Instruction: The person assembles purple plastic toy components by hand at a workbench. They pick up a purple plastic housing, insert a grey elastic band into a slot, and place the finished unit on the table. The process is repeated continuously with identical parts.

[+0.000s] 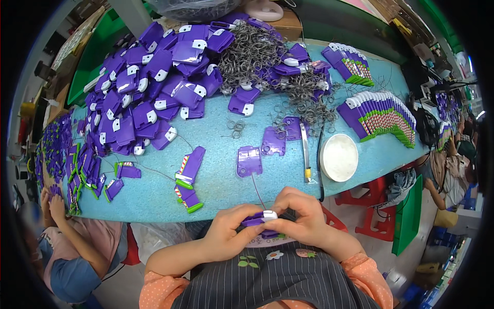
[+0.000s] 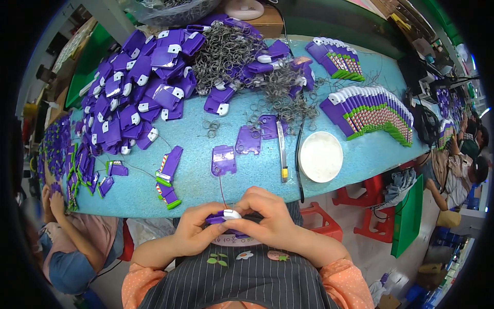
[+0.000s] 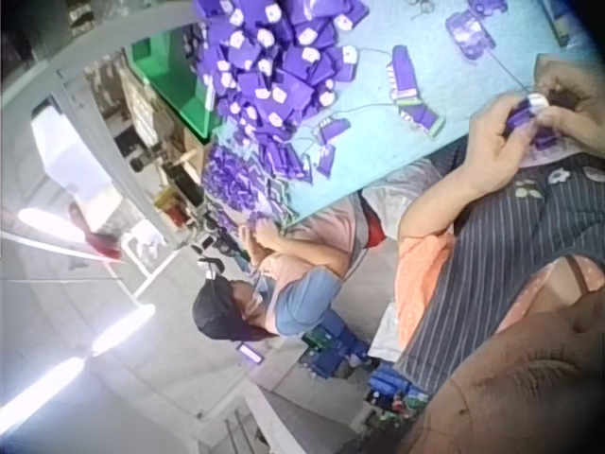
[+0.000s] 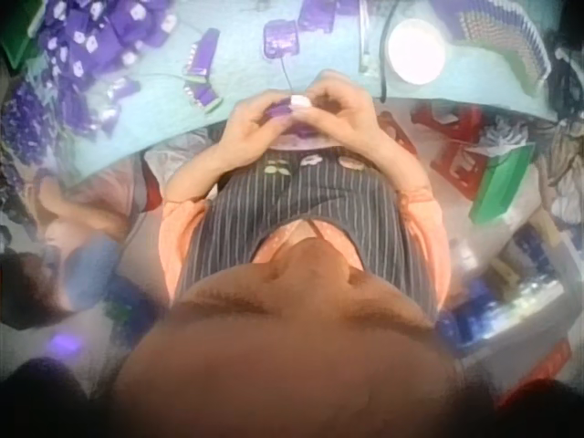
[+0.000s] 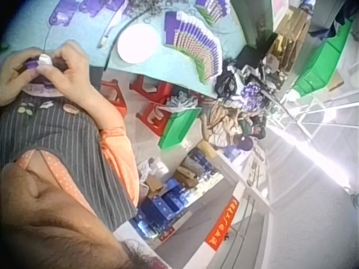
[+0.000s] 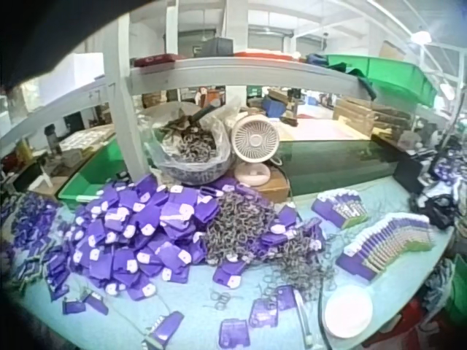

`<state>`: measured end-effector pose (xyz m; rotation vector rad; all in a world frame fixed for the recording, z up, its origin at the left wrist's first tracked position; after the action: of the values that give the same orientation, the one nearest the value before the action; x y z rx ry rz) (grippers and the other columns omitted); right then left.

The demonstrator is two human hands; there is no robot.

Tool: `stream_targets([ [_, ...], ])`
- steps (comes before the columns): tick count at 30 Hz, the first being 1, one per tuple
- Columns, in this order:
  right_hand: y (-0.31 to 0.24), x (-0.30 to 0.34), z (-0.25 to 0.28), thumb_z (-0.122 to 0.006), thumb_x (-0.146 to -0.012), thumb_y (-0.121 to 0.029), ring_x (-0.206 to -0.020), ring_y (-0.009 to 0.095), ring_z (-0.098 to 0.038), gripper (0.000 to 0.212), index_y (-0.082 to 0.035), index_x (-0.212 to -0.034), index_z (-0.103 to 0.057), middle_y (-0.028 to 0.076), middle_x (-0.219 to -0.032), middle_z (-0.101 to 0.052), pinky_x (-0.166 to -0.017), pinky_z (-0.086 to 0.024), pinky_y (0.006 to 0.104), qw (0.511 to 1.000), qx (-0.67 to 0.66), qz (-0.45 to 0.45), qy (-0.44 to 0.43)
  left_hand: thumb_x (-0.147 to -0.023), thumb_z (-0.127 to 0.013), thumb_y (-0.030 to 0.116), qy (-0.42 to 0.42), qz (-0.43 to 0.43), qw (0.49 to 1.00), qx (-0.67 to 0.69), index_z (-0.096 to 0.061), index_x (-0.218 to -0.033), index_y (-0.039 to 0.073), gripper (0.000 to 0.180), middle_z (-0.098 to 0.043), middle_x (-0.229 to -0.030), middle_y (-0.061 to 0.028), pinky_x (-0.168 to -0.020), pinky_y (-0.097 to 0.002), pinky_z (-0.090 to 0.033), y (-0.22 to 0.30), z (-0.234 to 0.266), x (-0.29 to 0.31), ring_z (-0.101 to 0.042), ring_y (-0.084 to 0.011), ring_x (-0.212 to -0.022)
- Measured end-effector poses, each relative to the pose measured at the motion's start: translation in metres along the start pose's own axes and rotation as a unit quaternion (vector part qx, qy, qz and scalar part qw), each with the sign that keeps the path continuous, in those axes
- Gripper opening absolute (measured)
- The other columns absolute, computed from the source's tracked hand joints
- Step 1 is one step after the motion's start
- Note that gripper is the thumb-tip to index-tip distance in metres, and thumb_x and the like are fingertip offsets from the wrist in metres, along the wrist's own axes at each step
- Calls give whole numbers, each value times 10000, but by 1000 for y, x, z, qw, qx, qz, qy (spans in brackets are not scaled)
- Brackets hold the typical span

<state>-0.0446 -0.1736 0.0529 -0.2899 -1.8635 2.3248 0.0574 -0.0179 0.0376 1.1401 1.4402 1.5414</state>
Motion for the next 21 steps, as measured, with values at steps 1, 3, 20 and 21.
stream_targets([
  [1,0,1,2,-775,-702,-164,-583,115,-482,274,-14,-859,-608,63,-718,-528,-503,-357,252,1000,5,-8,9,-859,-582,63,11,-2,1000,-9,-551,-1074,-18,231,-627,-980,-124,-777,-283,-477,3,0,0,-626,-198,-878],
  [3,1,4,3,-775,-709,-186,-514,105,-480,289,-5,-878,-626,62,-679,-538,-451,-348,249,997,49,-45,28,-870,-573,59,72,-6,996,43,-536,-1082,-25,231,-627,-973,-113,-768,-277,-477,6,6,1,-619,-172,-865],
  [20,9,-1,-14,-553,-894,-207,-648,254,-542,223,12,-849,-561,117,-731,-543,-586,-412,344,979,1,-147,-143,-910,-544,69,196,-17,954,227,-517,-1064,-19,179,-600,-945,-43,-748,-225,-455,-13,-10,4,-550,-66,-851],
  [21,12,-1,-14,-549,-895,-212,-662,273,-544,228,11,-852,-556,124,-739,-540,-595,-415,349,978,9,-145,-150,-911,-541,66,206,-30,948,241,-517,-1060,-18,173,-599,-942,-41,-744,-223,-453,-14,-13,4,-548,-66,-848],
])
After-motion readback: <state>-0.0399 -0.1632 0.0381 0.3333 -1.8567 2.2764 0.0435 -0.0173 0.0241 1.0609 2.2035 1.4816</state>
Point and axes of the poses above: each hand's wrist, its own x-axis away from the middle knuckle, its own z-axis out of the back of the hand, y = z × x, the point moved 2 cm from there along -x, towards the middle knuckle
